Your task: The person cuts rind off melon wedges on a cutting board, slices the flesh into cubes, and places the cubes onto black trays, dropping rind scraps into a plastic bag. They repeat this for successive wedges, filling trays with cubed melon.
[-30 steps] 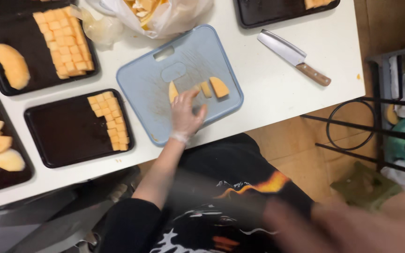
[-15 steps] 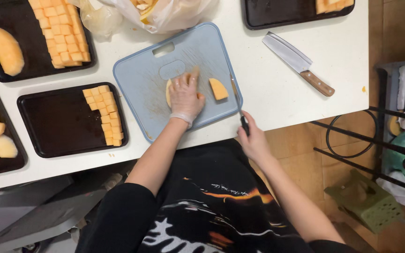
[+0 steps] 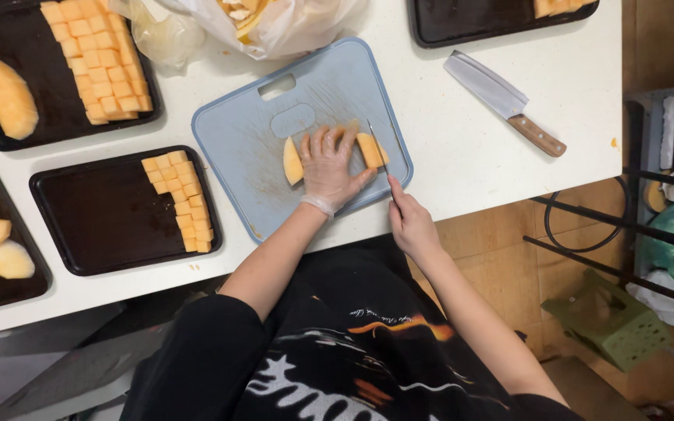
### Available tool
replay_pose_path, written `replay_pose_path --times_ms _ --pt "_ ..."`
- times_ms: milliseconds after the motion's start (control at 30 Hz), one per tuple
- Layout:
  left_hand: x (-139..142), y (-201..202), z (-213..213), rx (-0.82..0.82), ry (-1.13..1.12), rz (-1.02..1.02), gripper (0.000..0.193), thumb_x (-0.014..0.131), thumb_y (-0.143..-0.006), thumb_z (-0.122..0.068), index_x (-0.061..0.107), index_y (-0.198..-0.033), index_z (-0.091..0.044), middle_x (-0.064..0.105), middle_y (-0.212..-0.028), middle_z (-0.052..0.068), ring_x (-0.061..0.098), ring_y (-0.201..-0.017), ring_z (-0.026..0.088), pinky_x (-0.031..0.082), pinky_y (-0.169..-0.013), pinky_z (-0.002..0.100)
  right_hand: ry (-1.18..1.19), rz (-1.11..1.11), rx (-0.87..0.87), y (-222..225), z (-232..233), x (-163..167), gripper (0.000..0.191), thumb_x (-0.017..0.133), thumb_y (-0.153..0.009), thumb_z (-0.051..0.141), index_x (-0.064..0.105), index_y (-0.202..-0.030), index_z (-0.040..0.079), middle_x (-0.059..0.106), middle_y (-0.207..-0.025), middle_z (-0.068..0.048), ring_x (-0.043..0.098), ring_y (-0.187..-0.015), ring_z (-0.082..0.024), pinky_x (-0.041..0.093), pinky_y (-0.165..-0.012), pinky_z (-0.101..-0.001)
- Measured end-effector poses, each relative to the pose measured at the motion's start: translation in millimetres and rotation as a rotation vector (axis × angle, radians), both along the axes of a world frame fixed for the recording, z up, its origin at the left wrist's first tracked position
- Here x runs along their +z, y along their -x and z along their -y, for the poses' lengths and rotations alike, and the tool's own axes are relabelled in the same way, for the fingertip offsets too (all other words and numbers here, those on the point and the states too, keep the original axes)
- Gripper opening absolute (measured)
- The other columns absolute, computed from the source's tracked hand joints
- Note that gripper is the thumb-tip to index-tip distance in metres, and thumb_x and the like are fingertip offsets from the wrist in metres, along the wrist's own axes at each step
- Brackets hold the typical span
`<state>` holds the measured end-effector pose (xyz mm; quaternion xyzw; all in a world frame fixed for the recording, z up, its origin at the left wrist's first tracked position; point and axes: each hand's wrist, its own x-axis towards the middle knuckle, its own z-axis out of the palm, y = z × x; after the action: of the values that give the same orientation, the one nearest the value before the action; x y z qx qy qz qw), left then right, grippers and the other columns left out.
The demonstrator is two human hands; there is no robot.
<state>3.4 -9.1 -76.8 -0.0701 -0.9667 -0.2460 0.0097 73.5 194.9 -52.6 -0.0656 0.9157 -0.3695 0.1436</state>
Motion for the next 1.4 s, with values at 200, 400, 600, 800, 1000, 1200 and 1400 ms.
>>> replay_pose_path --times_ms 200,400,600,800,1000,1200,1400 --pt "-2.7 -1.3 -0.5 0.003 -0.010 0.027 0.094 0.080 -0.074 -0.061 0.049 -0.150 -0.016 0.050 -0.135 0.012 0.036 -0.137 0.036 0.016 -0.119 0.062 0.002 -0.014 0.007 -1.1 1.0 -1.2 0.057 0.055 -0.099 0.008 0.043 -0.155 0.013 0.065 -0.093 -0.019 0.066 -0.085 -0.039 0.053 -0.079 -0.0454" --pt "-4.8 -0.6 0.2 0.004 -0.007 0.020 0.093 0.081 -0.073 -0.062 0.049 -0.150 -0.018 0.050 -0.136 0.011 0.035 -0.138 0.035 0.016 -0.119 0.061 0.011 -0.024 0.010 -3.3 1.7 -2.3 0.058 0.054 -0.100 0.007 0.042 -0.156 0.012 0.065 -0.093 -0.018 0.067 -0.085 -0.037 0.053 -0.079 -0.0441" --pt "-7.5 -1.6 -0.7 0.006 0.004 0.045 0.093 0.081 -0.074 -0.062 0.049 -0.149 -0.018 0.049 -0.137 0.012 0.035 -0.137 0.035 0.015 -0.119 0.061 -0.007 -0.032 0.007 -6.5 3.9 -7.5 0.059 0.055 -0.100 0.006 0.041 -0.157 0.013 0.065 -0.093 -0.017 0.067 -0.084 -0.037 0.053 -0.080 -0.0438" --pt "-8.0 -0.9 -0.2 0.010 -0.015 0.037 0.092 0.081 -0.074 -0.062 0.050 -0.148 -0.018 0.049 -0.137 0.012 0.035 -0.138 0.034 0.015 -0.119 0.061 -0.004 -0.066 -0.004 -11.2 7.4 -13.2 0.062 0.055 -0.099 0.005 0.039 -0.158 0.014 0.065 -0.094 -0.017 0.067 -0.084 -0.037 0.054 -0.078 -0.0444" --pt "-8.7 -0.9 0.4 0.016 -0.039 0.015 0.090 0.083 -0.073 -0.060 0.053 -0.146 -0.018 0.051 -0.137 0.011 0.036 -0.137 0.034 0.015 -0.119 0.061 -0.129 0.011 -0.018 -8.0 12.8 -19.8 0.061 0.054 -0.099 0.009 0.038 -0.158 0.016 0.067 -0.091 -0.019 0.067 -0.081 -0.039 0.054 -0.076 -0.0481" --pt "-14.3 -1.7 1.9 0.019 -0.043 -0.028 0.088 0.084 -0.071 -0.060 0.057 -0.141 -0.015 0.052 -0.135 0.012 0.038 -0.136 0.035 0.017 -0.119 0.062 -0.208 0.060 -0.001 -17.8 10.5 -15.9 0.065 0.055 -0.098 0.011 0.034 -0.159 0.015 0.067 -0.091 -0.022 0.066 -0.081 -0.043 0.052 -0.074 -0.0527" --pt "-22.5 -0.7 5.2 0.041 -0.048 -0.095 0.079 0.081 -0.080 -0.056 0.059 -0.139 -0.008 0.054 -0.132 0.013 0.042 -0.134 0.034 0.020 -0.119 0.058 -0.193 0.135 -0.044 -50.0 -2.1 16.3 0.060 0.055 -0.098 0.013 0.041 -0.156 0.019 0.068 -0.095 -0.024 0.066 -0.086 -0.044 0.051 -0.075 -0.0525"
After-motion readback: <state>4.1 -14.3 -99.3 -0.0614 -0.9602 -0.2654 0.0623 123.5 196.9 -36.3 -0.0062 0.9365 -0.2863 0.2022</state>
